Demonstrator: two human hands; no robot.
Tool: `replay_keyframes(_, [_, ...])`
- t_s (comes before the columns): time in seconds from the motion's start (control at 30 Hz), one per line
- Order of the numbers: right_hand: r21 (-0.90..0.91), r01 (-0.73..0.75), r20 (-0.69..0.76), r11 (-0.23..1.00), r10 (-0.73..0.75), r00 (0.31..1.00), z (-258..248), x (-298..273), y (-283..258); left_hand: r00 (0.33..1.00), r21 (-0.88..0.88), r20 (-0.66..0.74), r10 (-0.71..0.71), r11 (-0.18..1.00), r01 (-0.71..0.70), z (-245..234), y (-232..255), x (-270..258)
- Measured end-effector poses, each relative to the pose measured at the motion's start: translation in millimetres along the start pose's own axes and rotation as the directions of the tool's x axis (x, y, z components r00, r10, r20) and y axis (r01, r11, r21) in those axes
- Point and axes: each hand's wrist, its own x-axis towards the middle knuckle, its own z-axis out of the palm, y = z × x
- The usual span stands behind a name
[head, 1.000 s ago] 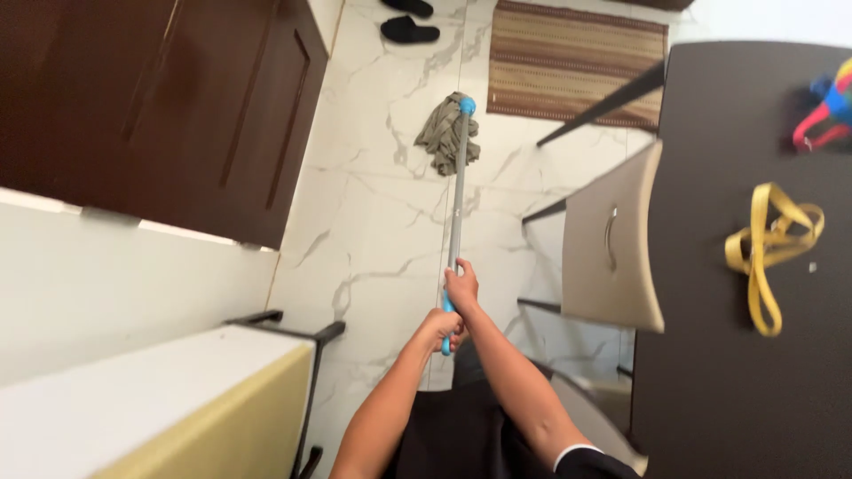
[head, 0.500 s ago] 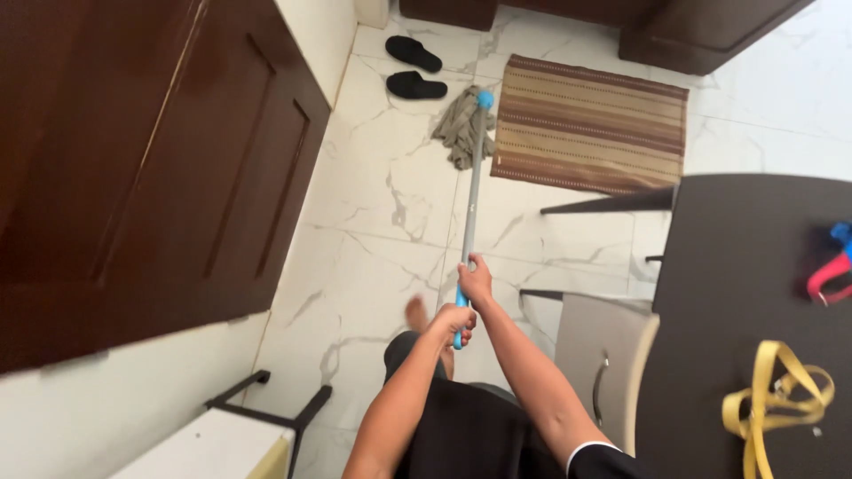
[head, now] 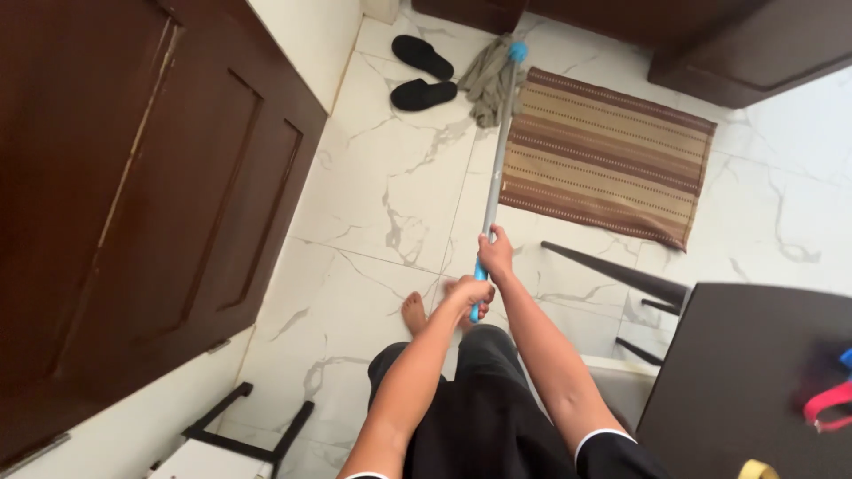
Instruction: Mopping the tiled floor of a dining room area.
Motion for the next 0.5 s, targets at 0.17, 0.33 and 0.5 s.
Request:
replay_keyframes(0.17, [-0.08,0.071,0.076,0.994,-0.065,0.995,-22.9,38.7,-18.1,0.999,-0.026,-0.027,0.02,0.999,-0.021,14.6,8.7,23.7])
replay_keyframes(0.33, [-0.25,-0.059,0.238,0.966,0.121,0.964,-63.3,37.0,-50.5,0.998,0.0,-0.048,0.029,1.0,-0.029,28.1,-31.6,7.3])
replay_keyframes(0.5, [-0.189,0.284,0.158,0.94,-0.256,0.954,-24.4,36.4,7.6,0.985,0.049,-0.03,0.17,0.984,-0.169,-9.5,-94.0,-105.2])
